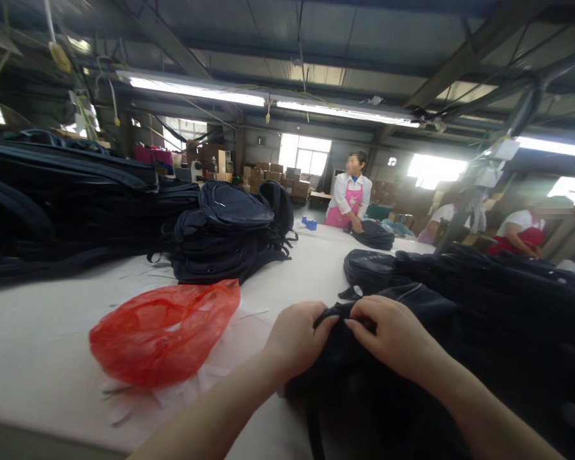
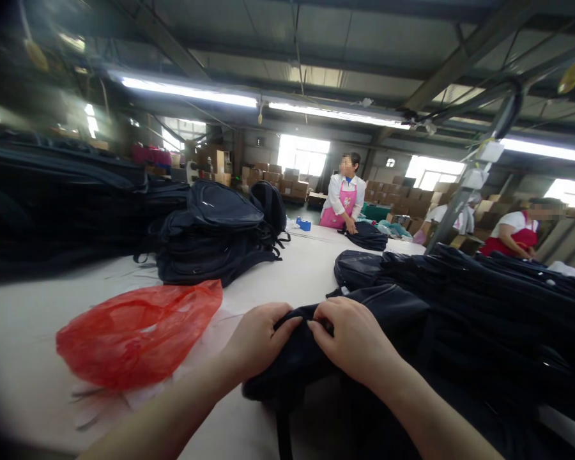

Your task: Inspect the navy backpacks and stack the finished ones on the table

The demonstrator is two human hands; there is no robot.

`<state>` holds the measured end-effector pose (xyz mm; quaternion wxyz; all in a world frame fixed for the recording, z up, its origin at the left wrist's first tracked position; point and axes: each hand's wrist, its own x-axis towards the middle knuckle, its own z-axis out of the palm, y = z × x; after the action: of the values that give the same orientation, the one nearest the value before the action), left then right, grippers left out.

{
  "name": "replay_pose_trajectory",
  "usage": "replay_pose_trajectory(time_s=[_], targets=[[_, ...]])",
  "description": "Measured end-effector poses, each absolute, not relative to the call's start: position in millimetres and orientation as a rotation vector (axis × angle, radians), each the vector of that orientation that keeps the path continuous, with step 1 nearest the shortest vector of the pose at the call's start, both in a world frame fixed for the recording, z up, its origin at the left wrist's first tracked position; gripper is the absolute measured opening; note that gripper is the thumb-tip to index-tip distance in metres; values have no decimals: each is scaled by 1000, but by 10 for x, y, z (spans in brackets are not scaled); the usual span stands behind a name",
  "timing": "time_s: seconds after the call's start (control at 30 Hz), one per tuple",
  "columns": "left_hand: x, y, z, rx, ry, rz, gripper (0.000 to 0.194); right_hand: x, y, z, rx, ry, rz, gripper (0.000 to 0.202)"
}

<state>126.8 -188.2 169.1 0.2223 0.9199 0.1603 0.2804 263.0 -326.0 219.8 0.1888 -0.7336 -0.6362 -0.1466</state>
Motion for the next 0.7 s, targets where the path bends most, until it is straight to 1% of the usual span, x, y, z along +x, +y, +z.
replay_pose_trajectory(time_s=[0.17,0.23,0.3,0.37,0.43,0.57,0.63,0.7], targets=[[1212,-2123,1655,2591,328,737,28,2557,-3630,2281,-2190,-1862,-340,12],[1192,-2210,1622,2594,297,731,27,2488,-3825,2254,-2134,-1913,-413,9],[1173,-2285,1577,2591,282,745,28,2424,-4015,2183,-2007,-1990,-566,7],[1154,-2355,1523,2586,255,760,28,2388,-4187,2085,-1871,-2080,-692,17],[1139,-2423,1470,2591,209,761,27,2385,-4332,1986,-1791,-2150,-729,26],[1124,-2530,1387,2633,127,761,25,2424,-4514,1856,-1823,-2185,-572,34],[1124,-2557,1363,2651,106,768,25,2450,-4549,1839,-1910,-2102,-475,30],[1125,-2576,1342,2665,81,771,24,2483,-4554,1847,-2033,-1951,-421,23]])
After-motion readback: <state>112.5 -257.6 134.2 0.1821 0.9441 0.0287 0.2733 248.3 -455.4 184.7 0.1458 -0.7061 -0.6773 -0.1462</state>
